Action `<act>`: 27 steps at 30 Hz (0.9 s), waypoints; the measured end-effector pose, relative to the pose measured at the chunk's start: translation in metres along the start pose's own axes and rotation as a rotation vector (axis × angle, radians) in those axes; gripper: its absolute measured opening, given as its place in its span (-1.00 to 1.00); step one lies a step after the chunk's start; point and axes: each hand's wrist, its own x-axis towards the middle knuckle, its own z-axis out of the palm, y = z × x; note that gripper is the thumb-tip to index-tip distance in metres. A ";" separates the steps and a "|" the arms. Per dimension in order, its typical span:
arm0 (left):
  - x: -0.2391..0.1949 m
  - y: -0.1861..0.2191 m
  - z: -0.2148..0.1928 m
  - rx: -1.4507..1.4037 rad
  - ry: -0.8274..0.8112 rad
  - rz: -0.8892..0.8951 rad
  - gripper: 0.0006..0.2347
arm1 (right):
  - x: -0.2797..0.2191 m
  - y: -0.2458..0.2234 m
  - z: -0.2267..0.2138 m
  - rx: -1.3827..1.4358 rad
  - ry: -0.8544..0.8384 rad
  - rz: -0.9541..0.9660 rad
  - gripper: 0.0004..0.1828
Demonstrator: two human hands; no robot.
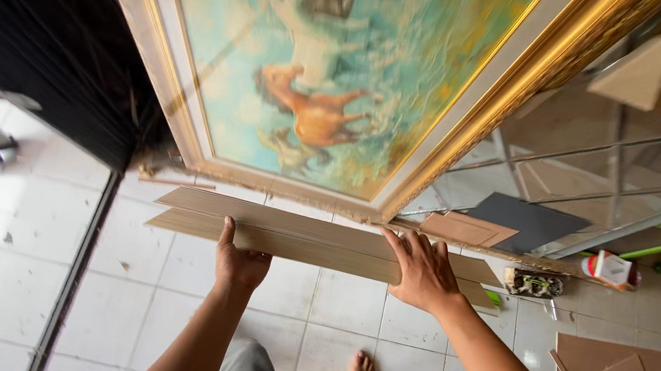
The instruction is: The person handles several pieces of frame molding at a specialized cutting station, organizing and placing them onto the workstation. They use a ruler to measure one piece and mark it with a pen.
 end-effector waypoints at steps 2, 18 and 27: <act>0.077 -0.028 -0.054 -0.070 0.025 0.022 -0.44 | 0.015 0.026 0.048 0.005 -0.029 -0.040 0.24; 0.441 -0.110 -0.214 0.117 0.090 0.135 -0.31 | 0.196 0.102 0.512 0.076 -0.228 -0.013 0.22; 0.568 -0.110 -0.249 0.495 0.261 0.352 -0.13 | 0.262 0.089 0.603 0.113 -0.295 -0.010 0.21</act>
